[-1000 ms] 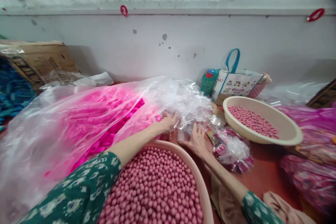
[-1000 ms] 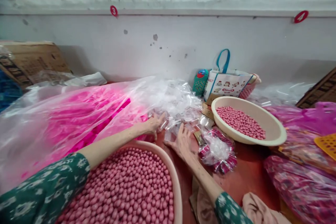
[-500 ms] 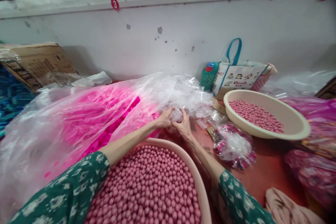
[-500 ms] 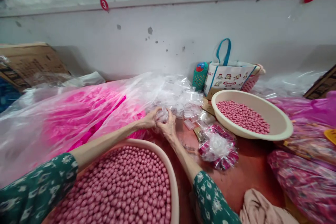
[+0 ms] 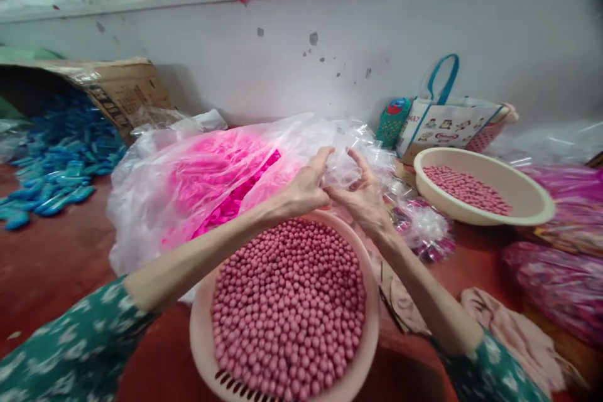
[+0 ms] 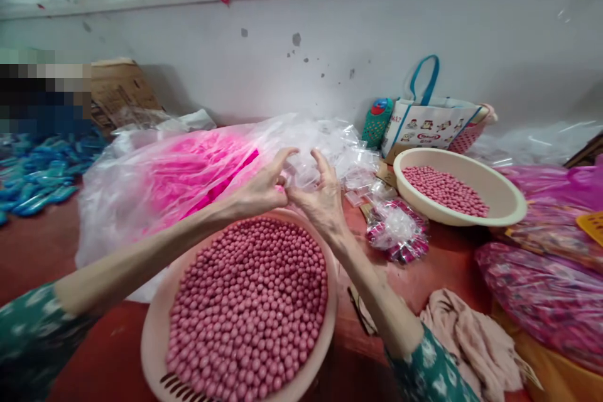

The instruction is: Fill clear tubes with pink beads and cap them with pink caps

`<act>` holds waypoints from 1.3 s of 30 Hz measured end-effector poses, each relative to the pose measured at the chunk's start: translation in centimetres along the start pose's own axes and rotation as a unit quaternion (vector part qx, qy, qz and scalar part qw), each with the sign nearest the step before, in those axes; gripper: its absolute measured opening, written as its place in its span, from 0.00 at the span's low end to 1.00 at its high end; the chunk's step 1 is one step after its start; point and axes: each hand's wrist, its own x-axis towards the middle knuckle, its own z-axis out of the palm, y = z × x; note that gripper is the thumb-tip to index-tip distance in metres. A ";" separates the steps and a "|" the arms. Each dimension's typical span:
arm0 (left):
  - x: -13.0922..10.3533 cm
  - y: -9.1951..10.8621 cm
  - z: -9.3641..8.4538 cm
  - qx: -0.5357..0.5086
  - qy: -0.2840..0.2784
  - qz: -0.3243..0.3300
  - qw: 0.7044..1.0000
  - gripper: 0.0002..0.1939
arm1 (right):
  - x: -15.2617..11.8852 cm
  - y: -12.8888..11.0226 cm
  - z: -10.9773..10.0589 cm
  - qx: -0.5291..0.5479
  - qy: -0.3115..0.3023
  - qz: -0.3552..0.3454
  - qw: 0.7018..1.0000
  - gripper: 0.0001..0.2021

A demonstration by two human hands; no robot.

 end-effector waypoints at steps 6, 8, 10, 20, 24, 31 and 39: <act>-13.4 0.6 0.5 0.043 -0.002 -0.088 0.995 0.42 | -10.1 -5.6 2.2 0.028 -0.099 0.060 0.993 0.36; -16.9 -1.1 0.9 0.025 -0.037 -0.139 0.989 0.44 | -13.1 -5.1 3.3 0.046 -0.152 0.077 0.984 0.37; -19.3 -2.9 0.7 0.062 -0.059 -0.149 0.985 0.43 | -15.0 -4.3 3.8 0.031 -0.211 0.072 0.974 0.35; -11.9 -6.2 -2.4 0.234 -0.027 -0.013 0.972 0.22 | -8.2 -1.9 -2.4 -0.146 -0.384 -0.021 0.912 0.31; -8.0 -9.1 -0.9 0.244 -0.089 0.038 0.965 0.21 | -6.1 1.8 -0.1 -0.180 -0.340 -0.029 0.922 0.23; -10.5 -11.8 0.2 0.264 -0.133 0.058 0.953 0.22 | -7.1 1.4 3.4 -0.189 -0.393 -0.080 0.896 0.21; -12.2 -10.6 -1.4 0.360 -0.074 0.119 0.922 0.16 | -5.9 0.2 4.3 -0.204 -0.402 -0.166 0.877 0.14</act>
